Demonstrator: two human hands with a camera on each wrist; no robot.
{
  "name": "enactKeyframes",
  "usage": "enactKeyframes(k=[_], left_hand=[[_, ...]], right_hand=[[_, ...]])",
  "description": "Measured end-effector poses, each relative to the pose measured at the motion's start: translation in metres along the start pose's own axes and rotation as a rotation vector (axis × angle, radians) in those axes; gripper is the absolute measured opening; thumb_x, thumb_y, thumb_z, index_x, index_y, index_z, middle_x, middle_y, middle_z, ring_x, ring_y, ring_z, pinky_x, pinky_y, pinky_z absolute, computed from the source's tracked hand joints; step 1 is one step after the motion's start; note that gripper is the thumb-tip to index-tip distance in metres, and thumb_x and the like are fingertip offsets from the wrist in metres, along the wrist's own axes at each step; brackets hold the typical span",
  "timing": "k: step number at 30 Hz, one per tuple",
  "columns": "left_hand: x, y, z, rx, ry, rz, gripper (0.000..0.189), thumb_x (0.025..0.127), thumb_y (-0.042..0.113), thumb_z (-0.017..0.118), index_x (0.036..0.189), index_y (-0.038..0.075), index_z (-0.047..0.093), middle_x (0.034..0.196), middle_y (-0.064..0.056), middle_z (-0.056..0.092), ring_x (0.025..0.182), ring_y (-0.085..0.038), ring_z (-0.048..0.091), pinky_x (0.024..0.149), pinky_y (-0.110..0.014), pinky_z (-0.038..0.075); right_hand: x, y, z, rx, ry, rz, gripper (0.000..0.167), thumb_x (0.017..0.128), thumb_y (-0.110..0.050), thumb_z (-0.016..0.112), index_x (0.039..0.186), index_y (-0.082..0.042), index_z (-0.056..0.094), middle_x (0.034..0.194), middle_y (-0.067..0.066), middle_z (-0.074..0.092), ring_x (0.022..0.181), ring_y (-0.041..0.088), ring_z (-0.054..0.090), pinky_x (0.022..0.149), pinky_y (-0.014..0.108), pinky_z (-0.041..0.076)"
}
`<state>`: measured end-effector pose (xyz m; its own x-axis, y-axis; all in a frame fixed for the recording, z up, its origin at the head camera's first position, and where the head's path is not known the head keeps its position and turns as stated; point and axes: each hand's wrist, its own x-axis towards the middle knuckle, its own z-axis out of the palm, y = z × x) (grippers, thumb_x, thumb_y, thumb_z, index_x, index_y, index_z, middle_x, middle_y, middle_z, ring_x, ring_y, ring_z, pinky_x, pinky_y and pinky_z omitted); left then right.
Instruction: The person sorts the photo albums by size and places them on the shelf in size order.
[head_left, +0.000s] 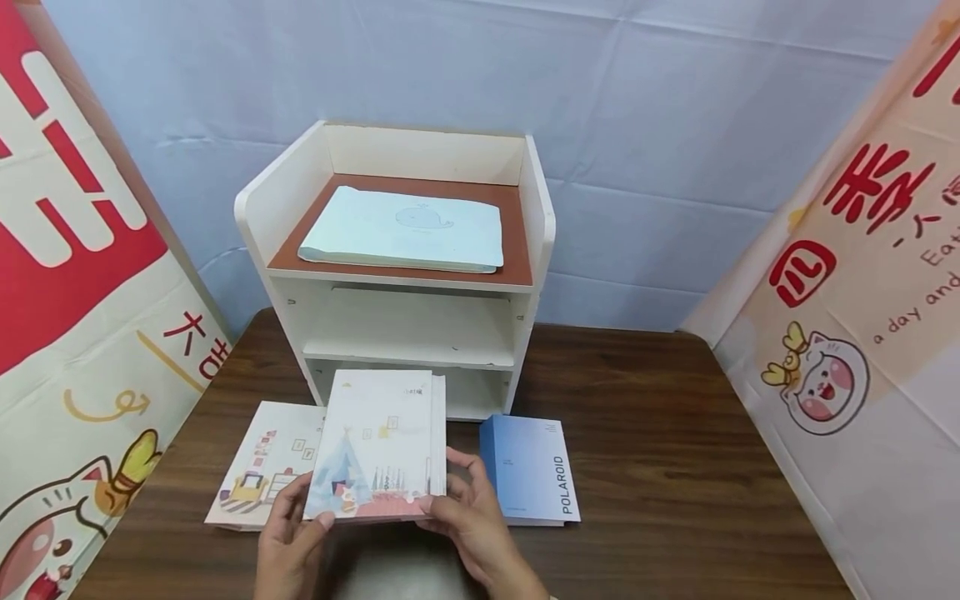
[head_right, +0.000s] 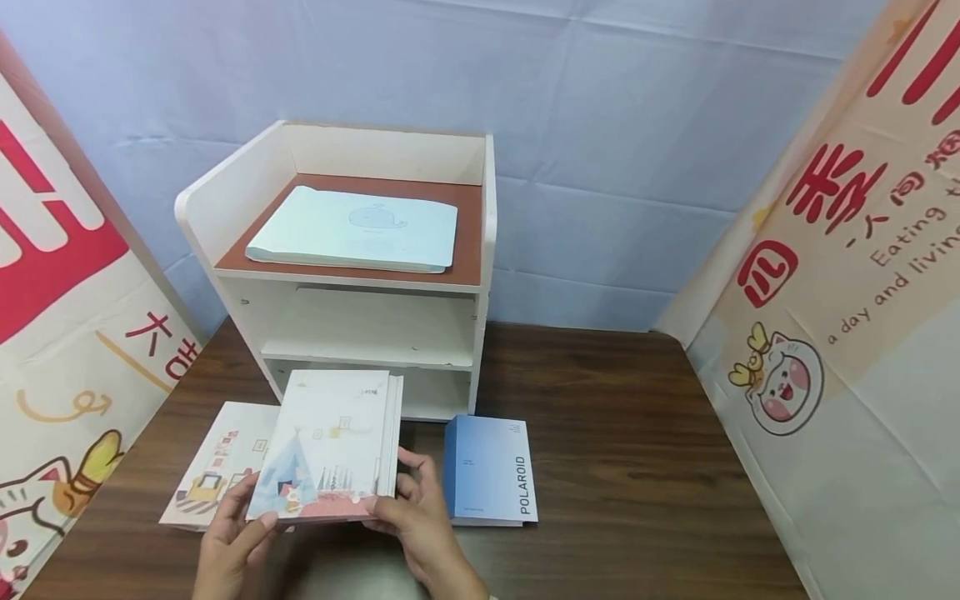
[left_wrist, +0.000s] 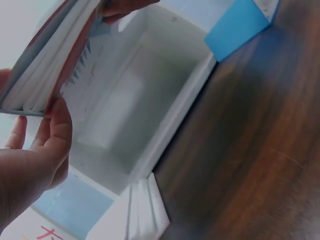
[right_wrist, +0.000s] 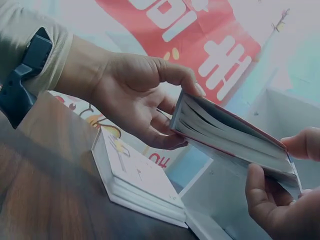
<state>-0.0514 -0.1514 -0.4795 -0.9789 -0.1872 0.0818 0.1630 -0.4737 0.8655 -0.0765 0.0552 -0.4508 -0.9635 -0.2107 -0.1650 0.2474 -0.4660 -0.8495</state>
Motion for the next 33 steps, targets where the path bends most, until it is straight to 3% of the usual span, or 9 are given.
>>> enactKeyframes(k=[4, 12, 22, 28, 33], left_hand=[[0.001, 0.007, 0.002, -0.046, 0.017, 0.043, 0.046, 0.083, -0.019, 0.048, 0.126, -0.001, 0.043, 0.113, -0.012, 0.045, 0.096, -0.014, 0.054, 0.073, -0.025, 0.050], [0.004, 0.025, 0.007, -0.050, 0.065, 0.048, 0.046, 0.086, -0.017, 0.045, 0.129, -0.002, 0.042, 0.120, -0.017, 0.039, 0.101, -0.018, 0.054, 0.079, -0.028, 0.049], [0.015, 0.039, 0.018, -0.019, 0.008, 0.096, 0.045, 0.088, -0.016, 0.045, 0.132, -0.008, 0.035, 0.121, -0.023, 0.036, 0.102, -0.022, 0.053, 0.080, -0.032, 0.049], [0.028, 0.044, 0.027, -0.023, 0.040, 0.074, 0.045, 0.088, -0.014, 0.046, 0.131, -0.007, 0.036, 0.122, -0.023, 0.034, 0.103, -0.022, 0.053, 0.081, -0.033, 0.049], [0.036, 0.044, 0.033, -0.044, 0.092, 0.093, 0.040, 0.086, -0.016, 0.047, 0.125, -0.009, 0.040, 0.118, -0.024, 0.037, 0.098, -0.023, 0.055, 0.077, -0.033, 0.051]], right_hand=[[-0.001, -0.004, 0.009, 0.016, 0.013, -0.021, 0.066, 0.071, 0.008, 0.063, 0.126, -0.001, 0.028, 0.107, 0.021, 0.058, 0.074, 0.022, 0.062, 0.065, 0.034, 0.051], [0.002, -0.012, 0.023, 0.054, -0.017, -0.052, 0.065, 0.073, 0.007, 0.063, 0.127, -0.002, 0.028, 0.106, 0.021, 0.057, 0.073, 0.022, 0.061, 0.065, 0.032, 0.050], [0.006, -0.026, 0.029, 0.078, -0.052, -0.086, 0.068, 0.075, 0.005, 0.062, 0.132, -0.004, 0.027, 0.107, 0.019, 0.054, 0.078, 0.021, 0.059, 0.069, 0.032, 0.050], [0.015, -0.030, 0.033, 0.104, 0.014, -0.107, 0.066, 0.074, 0.006, 0.063, 0.130, -0.005, 0.029, 0.103, 0.018, 0.055, 0.076, 0.021, 0.059, 0.071, 0.033, 0.049], [0.021, -0.030, 0.037, 0.154, 0.071, -0.117, 0.062, 0.074, 0.009, 0.062, 0.126, -0.002, 0.032, 0.098, 0.016, 0.057, 0.070, 0.018, 0.058, 0.068, 0.030, 0.049]])
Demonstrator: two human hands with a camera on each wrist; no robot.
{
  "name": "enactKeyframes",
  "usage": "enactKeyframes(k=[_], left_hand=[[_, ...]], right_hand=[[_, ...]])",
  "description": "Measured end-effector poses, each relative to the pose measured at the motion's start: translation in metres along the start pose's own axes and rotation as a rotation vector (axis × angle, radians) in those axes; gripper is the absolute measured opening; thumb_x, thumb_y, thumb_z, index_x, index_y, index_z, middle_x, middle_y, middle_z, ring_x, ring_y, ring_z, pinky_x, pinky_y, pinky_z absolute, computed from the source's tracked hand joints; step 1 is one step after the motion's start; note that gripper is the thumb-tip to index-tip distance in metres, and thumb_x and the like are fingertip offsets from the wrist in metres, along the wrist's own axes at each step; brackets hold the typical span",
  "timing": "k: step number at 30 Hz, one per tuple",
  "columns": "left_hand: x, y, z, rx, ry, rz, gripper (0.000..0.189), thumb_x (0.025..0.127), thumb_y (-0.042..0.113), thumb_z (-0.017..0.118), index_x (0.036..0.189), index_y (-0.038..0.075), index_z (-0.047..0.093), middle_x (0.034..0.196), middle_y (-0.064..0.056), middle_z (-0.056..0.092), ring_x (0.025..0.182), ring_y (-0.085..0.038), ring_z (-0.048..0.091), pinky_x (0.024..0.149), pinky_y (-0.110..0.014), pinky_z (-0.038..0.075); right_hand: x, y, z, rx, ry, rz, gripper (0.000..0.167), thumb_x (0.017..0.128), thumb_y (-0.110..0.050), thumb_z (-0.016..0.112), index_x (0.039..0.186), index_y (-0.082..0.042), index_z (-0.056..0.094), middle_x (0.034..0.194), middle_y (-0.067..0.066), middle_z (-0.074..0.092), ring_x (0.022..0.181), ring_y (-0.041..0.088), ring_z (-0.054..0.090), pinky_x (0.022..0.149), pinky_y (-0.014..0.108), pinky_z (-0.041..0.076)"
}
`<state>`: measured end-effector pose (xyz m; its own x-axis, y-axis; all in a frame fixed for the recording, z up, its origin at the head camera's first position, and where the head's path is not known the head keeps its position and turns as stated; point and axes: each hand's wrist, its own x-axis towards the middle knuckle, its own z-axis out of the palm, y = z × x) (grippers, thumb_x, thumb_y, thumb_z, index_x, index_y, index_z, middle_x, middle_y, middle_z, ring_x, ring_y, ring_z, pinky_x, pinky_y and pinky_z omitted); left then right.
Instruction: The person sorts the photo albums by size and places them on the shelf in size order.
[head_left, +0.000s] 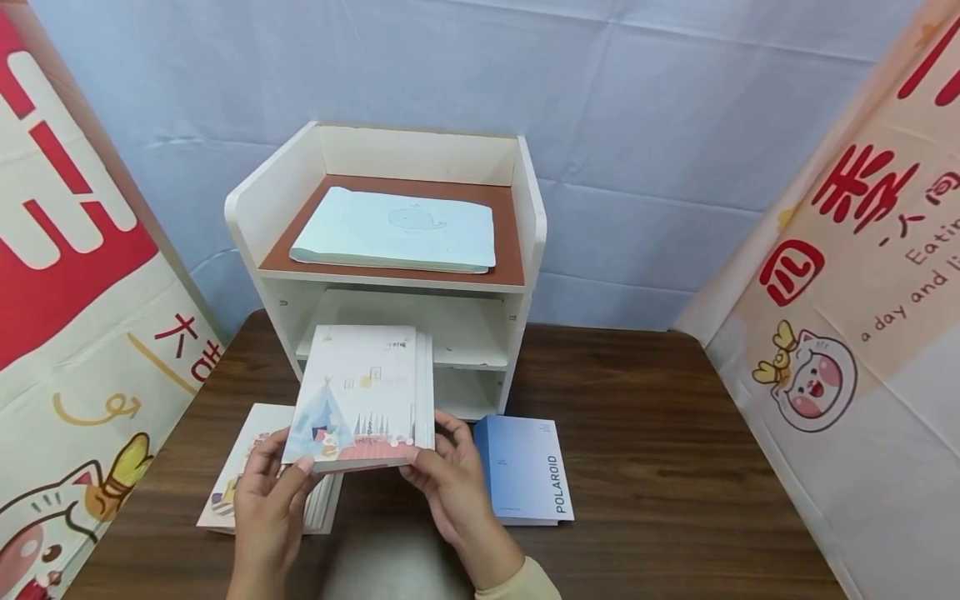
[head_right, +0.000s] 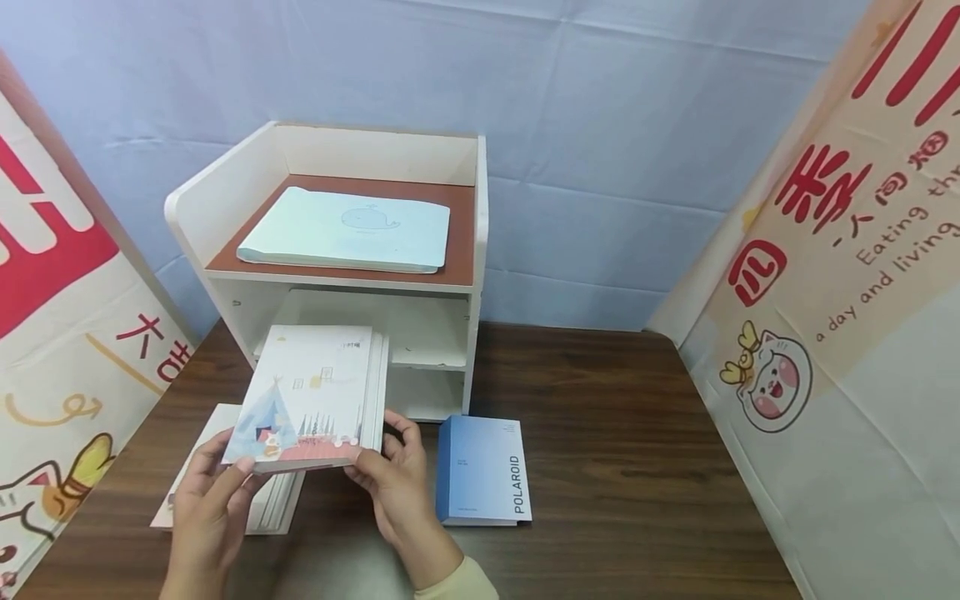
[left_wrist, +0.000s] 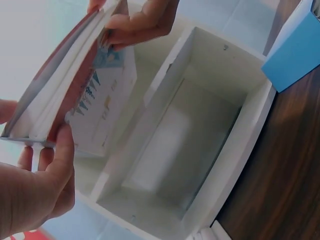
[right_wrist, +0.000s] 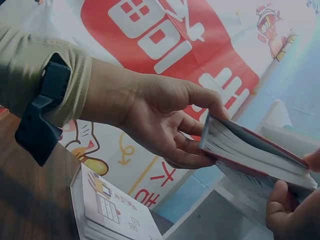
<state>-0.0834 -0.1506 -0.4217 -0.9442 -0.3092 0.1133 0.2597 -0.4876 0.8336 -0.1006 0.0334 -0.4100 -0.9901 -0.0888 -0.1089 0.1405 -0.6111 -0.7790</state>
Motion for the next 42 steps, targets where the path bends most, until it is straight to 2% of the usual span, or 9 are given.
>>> enactKeyframes(k=[10, 14, 21, 30, 38, 42], left_hand=[[0.015, -0.003, 0.007, -0.106, 0.067, 0.060, 0.034, 0.084, -0.016, 0.052, 0.117, -0.010, 0.046, 0.113, -0.021, 0.041, 0.096, -0.025, 0.056, 0.074, -0.033, 0.052], [0.021, -0.005, 0.009, -0.136, 0.092, 0.053, 0.030, 0.084, -0.015, 0.054, 0.112, -0.007, 0.049, 0.112, -0.020, 0.041, 0.094, -0.024, 0.057, 0.073, -0.033, 0.052], [0.034, -0.009, 0.009, -0.140, 0.143, 0.020, 0.030, 0.083, -0.011, 0.059, 0.112, -0.004, 0.052, 0.098, -0.015, 0.046, 0.088, -0.022, 0.058, 0.069, -0.035, 0.053], [0.059, -0.009, 0.006, -0.231, 0.133, 0.017, 0.029, 0.082, -0.012, 0.060, 0.110, -0.005, 0.055, 0.094, -0.015, 0.048, 0.082, -0.023, 0.060, 0.067, -0.036, 0.053], [0.076, -0.007, 0.002, -0.248, 0.108, 0.021, 0.026, 0.083, -0.011, 0.058, 0.108, -0.005, 0.055, 0.098, -0.017, 0.049, 0.080, -0.024, 0.061, 0.067, -0.037, 0.053], [0.083, -0.007, 0.003, -0.226, 0.099, 0.007, 0.025, 0.084, -0.009, 0.058, 0.108, -0.003, 0.055, 0.102, -0.017, 0.047, 0.077, -0.022, 0.059, 0.065, -0.034, 0.054]], right_hand=[[0.014, 0.003, 0.006, 0.091, 0.001, -0.026, 0.050, 0.077, 0.010, 0.056, 0.122, 0.001, 0.034, 0.104, 0.018, 0.055, 0.074, 0.019, 0.056, 0.067, 0.029, 0.048], [0.020, 0.006, 0.009, 0.127, 0.031, -0.049, 0.050, 0.078, 0.009, 0.056, 0.124, 0.001, 0.037, 0.102, 0.018, 0.057, 0.074, 0.020, 0.057, 0.066, 0.029, 0.049], [0.030, 0.012, 0.014, 0.165, 0.063, -0.092, 0.053, 0.078, 0.009, 0.056, 0.126, 0.001, 0.037, 0.100, 0.018, 0.056, 0.073, 0.019, 0.058, 0.064, 0.030, 0.049], [0.045, 0.014, 0.026, 0.177, 0.071, -0.133, 0.051, 0.076, 0.011, 0.058, 0.123, -0.001, 0.039, 0.100, 0.018, 0.055, 0.071, 0.020, 0.058, 0.064, 0.031, 0.050], [0.056, 0.013, 0.034, 0.152, 0.062, -0.138, 0.051, 0.076, 0.011, 0.056, 0.123, -0.001, 0.039, 0.105, 0.019, 0.054, 0.073, 0.021, 0.057, 0.067, 0.032, 0.050], [0.063, 0.011, 0.036, 0.145, 0.069, -0.142, 0.051, 0.075, 0.010, 0.055, 0.122, -0.001, 0.038, 0.104, 0.019, 0.054, 0.073, 0.021, 0.057, 0.067, 0.032, 0.050]])
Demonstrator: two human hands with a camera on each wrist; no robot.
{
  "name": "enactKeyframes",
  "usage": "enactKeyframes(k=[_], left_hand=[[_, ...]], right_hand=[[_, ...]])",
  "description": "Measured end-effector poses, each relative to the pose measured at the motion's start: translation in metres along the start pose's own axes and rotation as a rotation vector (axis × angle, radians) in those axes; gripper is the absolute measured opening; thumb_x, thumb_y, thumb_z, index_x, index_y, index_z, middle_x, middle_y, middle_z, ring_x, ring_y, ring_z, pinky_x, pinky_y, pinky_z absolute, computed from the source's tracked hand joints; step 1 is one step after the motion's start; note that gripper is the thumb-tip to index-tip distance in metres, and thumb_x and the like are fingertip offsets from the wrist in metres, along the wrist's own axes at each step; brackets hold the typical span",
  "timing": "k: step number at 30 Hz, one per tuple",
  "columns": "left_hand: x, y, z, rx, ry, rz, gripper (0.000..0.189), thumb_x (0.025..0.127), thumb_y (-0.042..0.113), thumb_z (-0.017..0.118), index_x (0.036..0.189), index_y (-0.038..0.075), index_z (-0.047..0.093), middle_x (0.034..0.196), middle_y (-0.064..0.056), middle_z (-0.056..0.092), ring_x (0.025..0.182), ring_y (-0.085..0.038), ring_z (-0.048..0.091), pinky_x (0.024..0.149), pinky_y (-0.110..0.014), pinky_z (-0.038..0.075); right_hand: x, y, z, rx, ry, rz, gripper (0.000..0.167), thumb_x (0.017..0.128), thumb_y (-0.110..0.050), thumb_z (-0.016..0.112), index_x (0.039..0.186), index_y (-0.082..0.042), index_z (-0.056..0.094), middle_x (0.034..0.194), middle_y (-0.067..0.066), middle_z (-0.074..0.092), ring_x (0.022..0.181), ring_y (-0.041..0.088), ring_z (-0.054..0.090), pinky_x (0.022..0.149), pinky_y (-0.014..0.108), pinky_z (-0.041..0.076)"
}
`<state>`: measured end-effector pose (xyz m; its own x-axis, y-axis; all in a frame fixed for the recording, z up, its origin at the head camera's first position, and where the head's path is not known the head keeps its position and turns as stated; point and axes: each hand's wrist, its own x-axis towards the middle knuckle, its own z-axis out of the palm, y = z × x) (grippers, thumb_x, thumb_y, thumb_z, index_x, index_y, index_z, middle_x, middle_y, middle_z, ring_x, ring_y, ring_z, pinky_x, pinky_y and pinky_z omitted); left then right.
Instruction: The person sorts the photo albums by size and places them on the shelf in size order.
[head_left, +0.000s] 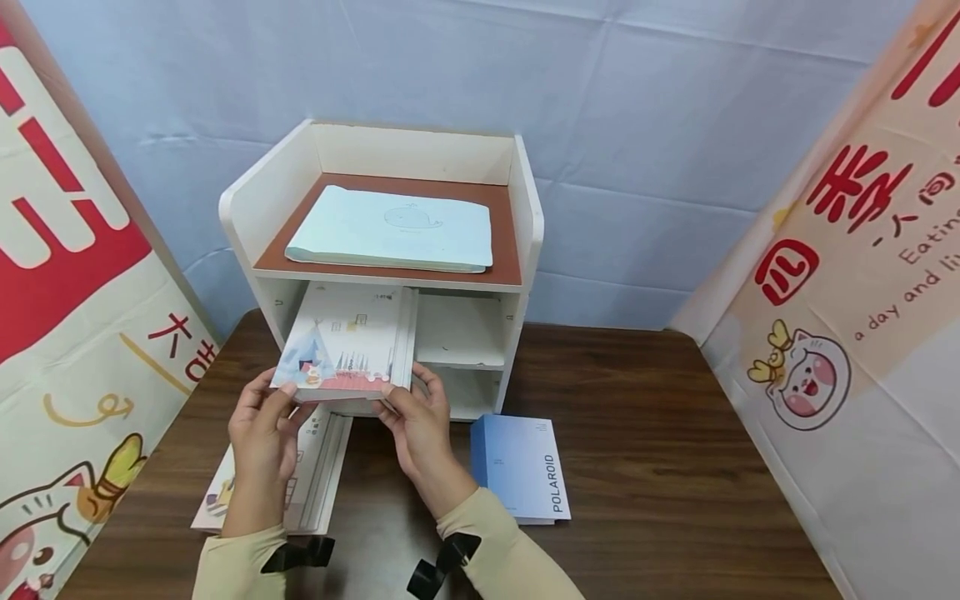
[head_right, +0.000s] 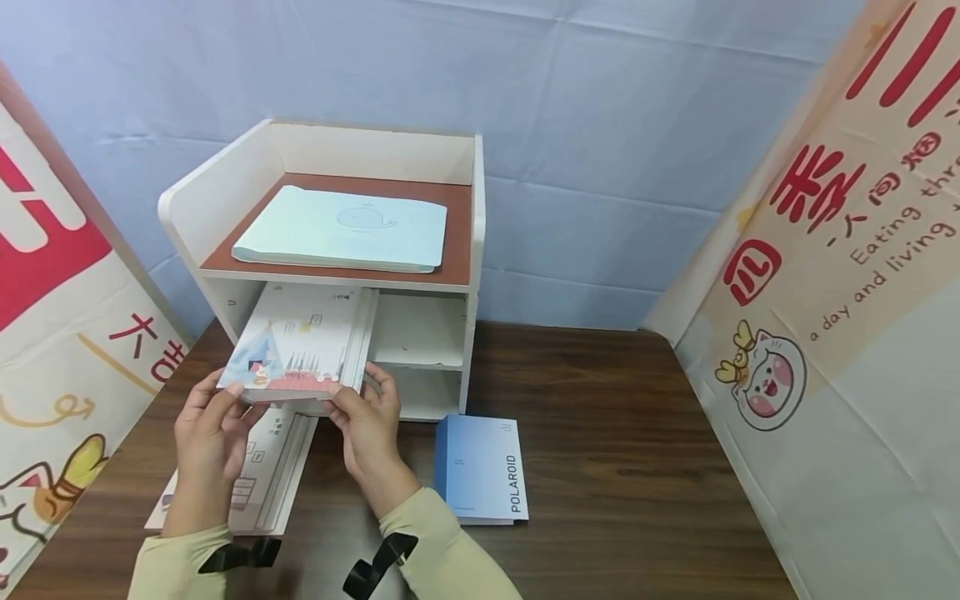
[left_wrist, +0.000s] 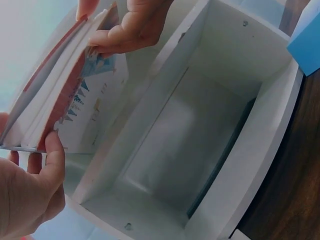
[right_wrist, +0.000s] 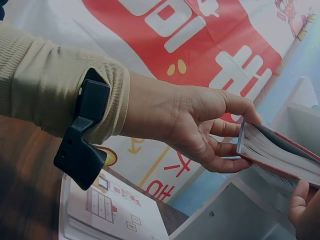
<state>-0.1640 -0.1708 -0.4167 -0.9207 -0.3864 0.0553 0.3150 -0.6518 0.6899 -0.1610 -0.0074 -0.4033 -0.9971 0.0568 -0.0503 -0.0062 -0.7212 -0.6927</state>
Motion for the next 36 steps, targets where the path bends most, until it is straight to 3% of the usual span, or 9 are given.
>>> enactKeyframes(k=[6, 16, 24, 27, 32, 36], left_hand=[[0.009, 0.000, 0.002, -0.021, 0.004, -0.037, 0.024, 0.084, -0.007, 0.060, 0.107, -0.001, 0.056, 0.110, -0.018, 0.045, 0.078, -0.022, 0.059, 0.064, -0.033, 0.053], [0.024, 0.001, 0.004, -0.065, 0.035, -0.106, 0.025, 0.083, -0.006, 0.061, 0.107, -0.001, 0.054, 0.107, -0.018, 0.054, 0.082, -0.023, 0.062, 0.065, -0.036, 0.053], [0.028, 0.000, 0.004, -0.065, 0.101, -0.166, 0.031, 0.082, -0.003, 0.065, 0.110, 0.002, 0.053, 0.112, -0.017, 0.052, 0.089, -0.024, 0.061, 0.067, -0.039, 0.053], [0.030, -0.001, 0.004, -0.091, 0.116, -0.170, 0.029, 0.081, -0.002, 0.066, 0.108, 0.002, 0.054, 0.106, -0.016, 0.056, 0.084, -0.023, 0.061, 0.065, -0.036, 0.053], [0.032, 0.001, 0.004, -0.114, 0.137, -0.158, 0.023, 0.080, 0.002, 0.070, 0.097, 0.002, 0.055, 0.087, -0.014, 0.060, 0.069, -0.020, 0.058, 0.055, -0.028, 0.050], [0.031, 0.002, 0.003, -0.061, 0.176, -0.206, 0.025, 0.077, 0.009, 0.074, 0.093, 0.004, 0.055, 0.078, -0.009, 0.058, 0.064, -0.018, 0.055, 0.051, -0.025, 0.047]], right_hand=[[0.009, 0.000, 0.005, 0.004, 0.018, 0.007, 0.052, 0.074, 0.011, 0.056, 0.122, -0.002, 0.038, 0.098, 0.018, 0.055, 0.071, 0.021, 0.057, 0.067, 0.033, 0.050], [0.023, 0.004, 0.014, 0.011, 0.050, 0.015, 0.052, 0.074, 0.011, 0.057, 0.120, -0.002, 0.038, 0.088, 0.016, 0.052, 0.065, 0.019, 0.052, 0.064, 0.030, 0.049], [0.028, 0.004, 0.019, 0.024, 0.127, 0.066, 0.058, 0.075, 0.010, 0.063, 0.125, -0.007, 0.038, 0.087, 0.015, 0.053, 0.063, 0.018, 0.052, 0.063, 0.031, 0.049], [0.027, 0.005, 0.020, 0.020, 0.144, 0.082, 0.059, 0.076, 0.009, 0.063, 0.126, -0.006, 0.035, 0.088, 0.016, 0.054, 0.063, 0.017, 0.051, 0.065, 0.030, 0.049], [0.027, 0.007, 0.023, 0.064, 0.160, 0.088, 0.040, 0.077, 0.015, 0.059, 0.111, 0.006, 0.039, 0.088, 0.016, 0.051, 0.068, 0.017, 0.052, 0.065, 0.027, 0.050], [0.028, 0.008, 0.026, 0.087, 0.171, 0.080, 0.022, 0.077, 0.017, 0.056, 0.095, 0.009, 0.046, 0.086, 0.014, 0.049, 0.069, 0.016, 0.052, 0.065, 0.024, 0.050]])
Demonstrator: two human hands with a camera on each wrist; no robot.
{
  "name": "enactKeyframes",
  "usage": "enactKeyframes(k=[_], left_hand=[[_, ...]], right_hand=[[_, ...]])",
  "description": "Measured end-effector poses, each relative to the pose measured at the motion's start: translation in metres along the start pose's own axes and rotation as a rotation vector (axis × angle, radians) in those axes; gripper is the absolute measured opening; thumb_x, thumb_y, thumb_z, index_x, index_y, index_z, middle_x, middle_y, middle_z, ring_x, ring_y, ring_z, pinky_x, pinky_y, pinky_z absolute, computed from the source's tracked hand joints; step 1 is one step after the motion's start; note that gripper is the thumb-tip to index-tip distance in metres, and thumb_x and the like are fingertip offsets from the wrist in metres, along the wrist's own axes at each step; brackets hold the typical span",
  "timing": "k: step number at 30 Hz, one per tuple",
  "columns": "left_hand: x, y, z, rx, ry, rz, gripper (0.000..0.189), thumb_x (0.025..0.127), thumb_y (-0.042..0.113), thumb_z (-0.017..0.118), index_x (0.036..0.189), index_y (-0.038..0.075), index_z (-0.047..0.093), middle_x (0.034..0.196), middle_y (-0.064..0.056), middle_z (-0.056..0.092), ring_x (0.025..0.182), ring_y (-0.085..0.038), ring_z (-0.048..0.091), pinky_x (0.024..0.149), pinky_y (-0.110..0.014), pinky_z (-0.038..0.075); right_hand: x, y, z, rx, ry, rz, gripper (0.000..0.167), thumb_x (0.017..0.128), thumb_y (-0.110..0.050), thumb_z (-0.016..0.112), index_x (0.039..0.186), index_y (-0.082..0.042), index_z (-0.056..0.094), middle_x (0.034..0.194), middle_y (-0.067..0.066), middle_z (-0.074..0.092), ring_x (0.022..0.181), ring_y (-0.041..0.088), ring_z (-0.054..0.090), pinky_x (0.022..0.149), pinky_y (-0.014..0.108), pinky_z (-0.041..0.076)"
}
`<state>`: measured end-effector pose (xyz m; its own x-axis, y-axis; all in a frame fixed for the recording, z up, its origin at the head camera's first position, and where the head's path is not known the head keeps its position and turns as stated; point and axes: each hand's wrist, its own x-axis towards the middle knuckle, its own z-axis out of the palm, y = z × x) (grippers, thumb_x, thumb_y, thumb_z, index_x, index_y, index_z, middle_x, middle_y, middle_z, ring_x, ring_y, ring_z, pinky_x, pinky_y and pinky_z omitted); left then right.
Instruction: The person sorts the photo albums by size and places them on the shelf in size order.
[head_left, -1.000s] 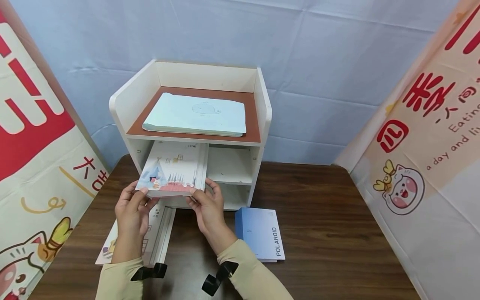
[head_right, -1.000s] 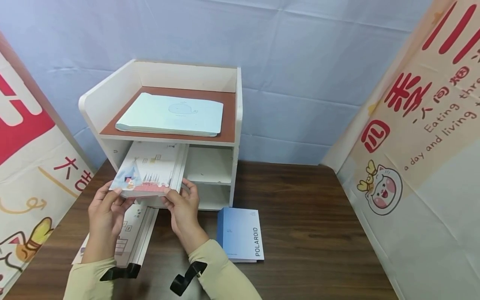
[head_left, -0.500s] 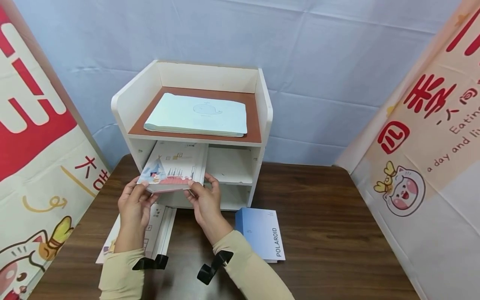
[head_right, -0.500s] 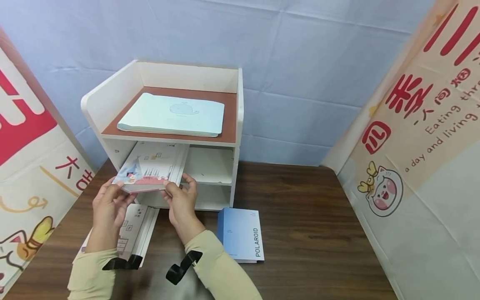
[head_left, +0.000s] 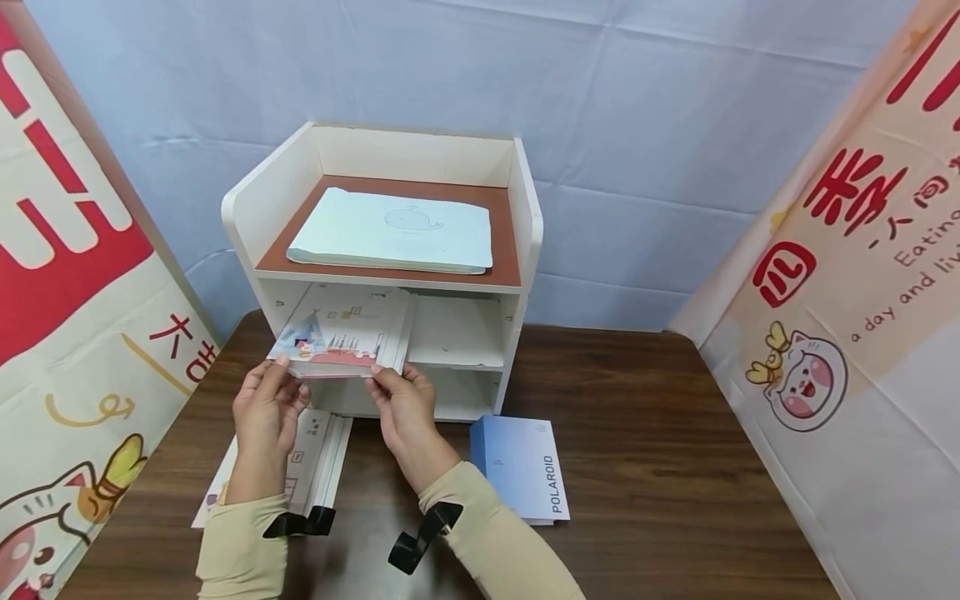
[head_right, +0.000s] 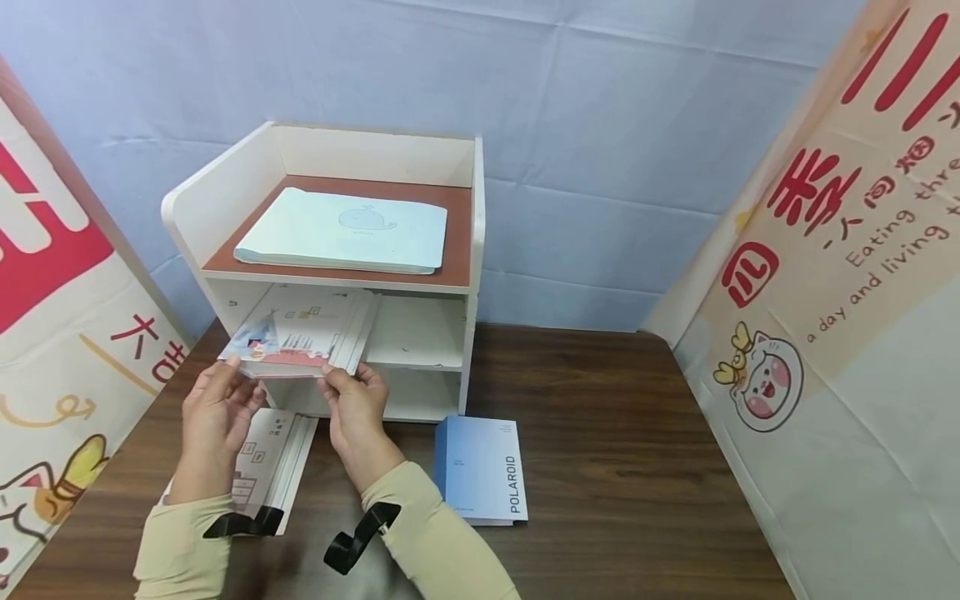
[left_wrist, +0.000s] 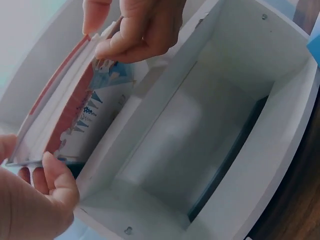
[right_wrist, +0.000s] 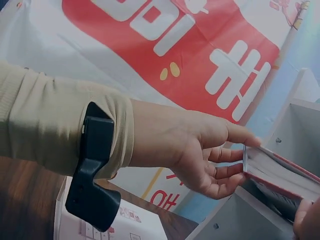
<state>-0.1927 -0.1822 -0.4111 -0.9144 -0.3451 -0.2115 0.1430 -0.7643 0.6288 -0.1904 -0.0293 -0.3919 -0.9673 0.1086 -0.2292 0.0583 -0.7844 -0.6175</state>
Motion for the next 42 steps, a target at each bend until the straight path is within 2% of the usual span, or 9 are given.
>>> enactKeyframes(k=[4, 8, 14, 19, 29, 42], left_hand=[[0.000, -0.002, -0.001, 0.064, 0.045, -0.050, 0.029, 0.076, 0.016, 0.076, 0.093, 0.007, 0.055, 0.076, -0.006, 0.057, 0.063, -0.017, 0.055, 0.051, -0.025, 0.046], [0.002, -0.007, -0.001, 0.043, 0.077, -0.035, 0.028, 0.075, 0.014, 0.076, 0.090, 0.006, 0.054, 0.071, -0.006, 0.058, 0.060, -0.017, 0.057, 0.049, -0.025, 0.047], [0.002, -0.010, 0.004, -0.004, 0.090, 0.043, 0.028, 0.072, 0.011, 0.078, 0.087, 0.003, 0.055, 0.071, -0.009, 0.059, 0.058, -0.017, 0.057, 0.048, -0.026, 0.047], [0.003, -0.010, 0.009, -0.013, 0.104, 0.051, 0.028, 0.070, 0.006, 0.079, 0.086, 0.003, 0.056, 0.073, -0.010, 0.058, 0.059, -0.017, 0.058, 0.048, -0.026, 0.048], [0.011, -0.014, 0.007, 0.007, 0.126, 0.015, 0.028, 0.071, 0.004, 0.078, 0.086, 0.005, 0.055, 0.077, -0.008, 0.058, 0.061, -0.016, 0.059, 0.049, -0.026, 0.048], [0.018, -0.016, 0.008, 0.058, 0.124, -0.043, 0.027, 0.075, 0.010, 0.076, 0.090, 0.007, 0.053, 0.072, -0.004, 0.061, 0.066, -0.016, 0.059, 0.055, -0.028, 0.051]], right_hand=[[-0.001, 0.001, 0.001, -0.039, 0.031, 0.002, 0.036, 0.076, 0.014, 0.058, 0.104, 0.002, 0.040, 0.081, 0.011, 0.049, 0.065, 0.015, 0.049, 0.061, 0.025, 0.046], [-0.001, 0.001, 0.001, -0.041, 0.014, 0.032, 0.045, 0.075, 0.013, 0.057, 0.111, -0.003, 0.035, 0.074, 0.009, 0.051, 0.061, 0.015, 0.050, 0.059, 0.024, 0.044], [0.004, 0.001, -0.002, 0.035, -0.010, 0.076, 0.022, 0.080, 0.015, 0.053, 0.097, 0.004, 0.046, 0.082, 0.014, 0.051, 0.071, 0.019, 0.055, 0.070, 0.026, 0.049], [0.010, 0.001, -0.006, 0.059, -0.003, 0.107, 0.010, 0.084, 0.014, 0.050, 0.092, 0.007, 0.050, 0.083, 0.017, 0.052, 0.074, 0.021, 0.058, 0.078, 0.029, 0.049], [0.019, 0.011, -0.016, 0.160, 0.039, 0.182, 0.011, 0.087, 0.013, 0.047, 0.098, 0.010, 0.050, 0.091, 0.019, 0.053, 0.080, 0.020, 0.060, 0.084, 0.030, 0.047], [0.030, 0.016, -0.024, 0.133, 0.037, 0.207, 0.005, 0.088, 0.007, 0.053, 0.090, 0.003, 0.051, 0.082, 0.015, 0.058, 0.080, 0.022, 0.060, 0.085, 0.033, 0.047]])
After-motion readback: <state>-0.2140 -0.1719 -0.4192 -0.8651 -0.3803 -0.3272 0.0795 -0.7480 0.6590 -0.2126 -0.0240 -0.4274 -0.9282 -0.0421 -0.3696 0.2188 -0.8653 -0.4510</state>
